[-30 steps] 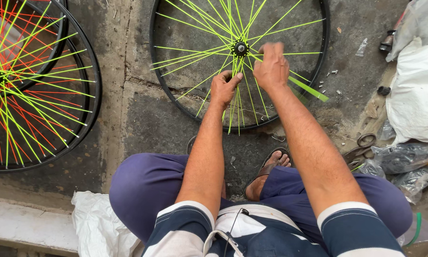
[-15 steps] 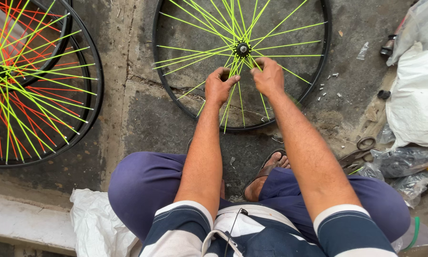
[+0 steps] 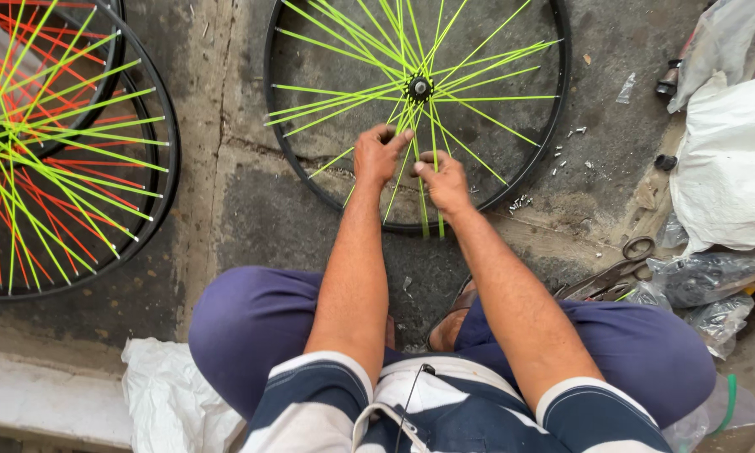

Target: The person sits on the floor of a bicycle workshop lacing a bicycle wheel, threading yellow spokes through the rim and hooking them at the hub, working around the rim section by section while turning the wheel. A second partially laced wheel with red and yellow spokes lies on the floor beside them.

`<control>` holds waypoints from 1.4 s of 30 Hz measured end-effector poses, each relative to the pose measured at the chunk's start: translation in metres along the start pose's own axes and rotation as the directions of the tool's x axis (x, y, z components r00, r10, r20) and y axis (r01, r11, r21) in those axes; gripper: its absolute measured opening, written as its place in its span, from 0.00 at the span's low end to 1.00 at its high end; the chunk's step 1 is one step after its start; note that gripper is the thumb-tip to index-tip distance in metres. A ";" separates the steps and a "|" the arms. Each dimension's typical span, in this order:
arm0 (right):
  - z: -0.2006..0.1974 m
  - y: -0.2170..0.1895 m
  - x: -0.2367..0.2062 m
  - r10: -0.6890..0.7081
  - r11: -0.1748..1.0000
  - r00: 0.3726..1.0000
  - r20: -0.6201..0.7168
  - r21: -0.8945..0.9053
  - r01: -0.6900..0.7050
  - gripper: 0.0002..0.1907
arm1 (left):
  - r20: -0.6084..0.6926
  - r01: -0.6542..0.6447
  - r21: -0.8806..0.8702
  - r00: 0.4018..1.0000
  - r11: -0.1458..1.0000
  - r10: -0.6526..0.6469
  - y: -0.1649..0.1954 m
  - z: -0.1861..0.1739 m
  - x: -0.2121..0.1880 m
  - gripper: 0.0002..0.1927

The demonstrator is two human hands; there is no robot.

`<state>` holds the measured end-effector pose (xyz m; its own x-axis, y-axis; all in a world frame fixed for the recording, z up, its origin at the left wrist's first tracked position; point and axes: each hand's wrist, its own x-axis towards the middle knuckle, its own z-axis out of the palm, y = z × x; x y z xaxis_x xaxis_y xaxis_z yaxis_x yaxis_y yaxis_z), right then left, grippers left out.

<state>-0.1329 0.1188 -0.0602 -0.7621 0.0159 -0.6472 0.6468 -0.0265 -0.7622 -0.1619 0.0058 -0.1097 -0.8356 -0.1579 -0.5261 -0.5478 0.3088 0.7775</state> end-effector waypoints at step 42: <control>-0.090 0.039 -0.034 -0.177 0.805 0.687 -0.705 -0.505 -0.312 0.14 | 0.250 -0.148 0.490 0.968 0.859 0.024 -0.009 0.037 -0.029 0.18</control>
<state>-0.0796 0.2069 -0.0689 -0.6172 0.7201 -0.3171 0.7727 0.4789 -0.4167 -0.1312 0.0425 -0.1142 -0.8123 0.0894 -0.5764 -0.3272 0.7481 0.5772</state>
